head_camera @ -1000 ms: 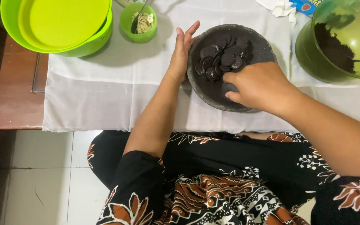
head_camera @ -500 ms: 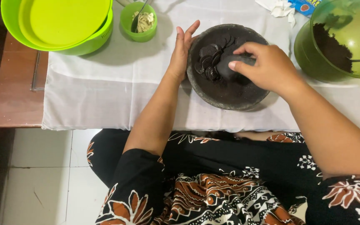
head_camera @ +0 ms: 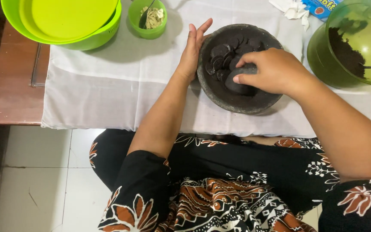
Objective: Crush dark cookies in a mortar using a pestle to create a fine powder
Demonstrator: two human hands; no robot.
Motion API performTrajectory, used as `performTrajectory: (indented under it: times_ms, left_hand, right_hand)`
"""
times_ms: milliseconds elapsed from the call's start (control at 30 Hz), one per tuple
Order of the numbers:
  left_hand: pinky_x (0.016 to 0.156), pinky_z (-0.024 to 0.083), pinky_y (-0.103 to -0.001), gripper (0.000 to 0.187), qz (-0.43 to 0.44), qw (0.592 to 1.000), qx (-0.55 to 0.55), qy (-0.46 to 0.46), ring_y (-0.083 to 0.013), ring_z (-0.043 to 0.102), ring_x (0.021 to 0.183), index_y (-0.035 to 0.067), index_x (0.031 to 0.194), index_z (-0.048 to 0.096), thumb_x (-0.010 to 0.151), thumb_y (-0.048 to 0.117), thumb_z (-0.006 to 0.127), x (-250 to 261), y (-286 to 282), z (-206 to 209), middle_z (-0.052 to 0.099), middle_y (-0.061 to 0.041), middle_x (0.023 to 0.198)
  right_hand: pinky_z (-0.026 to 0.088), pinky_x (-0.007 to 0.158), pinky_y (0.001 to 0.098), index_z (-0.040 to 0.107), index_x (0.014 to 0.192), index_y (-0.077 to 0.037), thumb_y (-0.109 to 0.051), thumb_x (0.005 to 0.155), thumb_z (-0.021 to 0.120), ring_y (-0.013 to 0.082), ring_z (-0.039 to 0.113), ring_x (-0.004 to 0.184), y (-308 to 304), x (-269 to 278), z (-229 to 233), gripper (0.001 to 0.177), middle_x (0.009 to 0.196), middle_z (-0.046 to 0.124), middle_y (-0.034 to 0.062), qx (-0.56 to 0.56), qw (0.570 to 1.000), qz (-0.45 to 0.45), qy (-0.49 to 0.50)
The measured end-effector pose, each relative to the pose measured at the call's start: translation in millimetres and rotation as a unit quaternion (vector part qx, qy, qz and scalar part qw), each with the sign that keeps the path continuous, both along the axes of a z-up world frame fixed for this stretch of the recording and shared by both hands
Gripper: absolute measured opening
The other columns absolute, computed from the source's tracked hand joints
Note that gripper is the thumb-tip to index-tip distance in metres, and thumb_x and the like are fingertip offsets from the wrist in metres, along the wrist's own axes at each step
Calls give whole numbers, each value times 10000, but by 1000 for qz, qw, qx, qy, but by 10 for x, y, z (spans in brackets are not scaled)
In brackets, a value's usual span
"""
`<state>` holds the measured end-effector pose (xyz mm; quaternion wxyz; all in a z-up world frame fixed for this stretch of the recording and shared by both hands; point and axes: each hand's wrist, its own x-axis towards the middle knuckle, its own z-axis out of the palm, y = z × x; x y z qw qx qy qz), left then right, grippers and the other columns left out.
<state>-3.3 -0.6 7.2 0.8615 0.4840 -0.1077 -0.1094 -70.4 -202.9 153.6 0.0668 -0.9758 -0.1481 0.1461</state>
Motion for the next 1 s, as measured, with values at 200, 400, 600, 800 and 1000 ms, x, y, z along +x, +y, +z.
performTrajectory:
  times_ms: [200,400,600,800,1000]
  left_hand:
    - [1153,432,-525,922,-6,1000,-7,4,-455,529,1387,134,1574,336,911,766,230,21,4,-31,510,-333,1497]
    - [1140,451,-539,924,10,1000,8,5,-467,534,1385,143,1570,346,903,772,223,-16,-19,4,515,-337,1492]
    - [1137,444,-514,915,17,1000,-17,17,-444,555,1358,116,1571,345,915,743,233,-61,-34,77,540,-337,1462]
    - [1140,433,-551,959,18,999,-23,21,-473,515,1384,116,1576,336,891,778,224,-37,-51,43,509,-357,1479]
    - [1149,413,-533,966,11,1000,-3,24,-457,511,1392,142,1575,343,881,794,181,-63,-32,73,515,-329,1495]
  right_hand:
    - [516,646,419,770,1118,-176,-426,873,734,312,686,631,-14,-25,-56,352,780,747,119,39,999,-15,-15]
    - [505,668,419,730,1142,-141,-383,858,728,311,676,714,-176,-156,-215,373,909,755,97,105,993,-59,5]
    - [500,585,333,723,1064,-69,-263,884,740,224,657,589,-89,29,-163,265,841,728,101,170,967,-143,127]
    - [519,570,479,689,1129,-207,-457,860,673,365,710,631,44,-309,-221,368,701,735,107,-58,982,107,-146]
    - [508,473,452,623,1035,-138,-425,948,668,355,639,490,31,-493,-476,303,626,671,100,-58,965,77,-246]
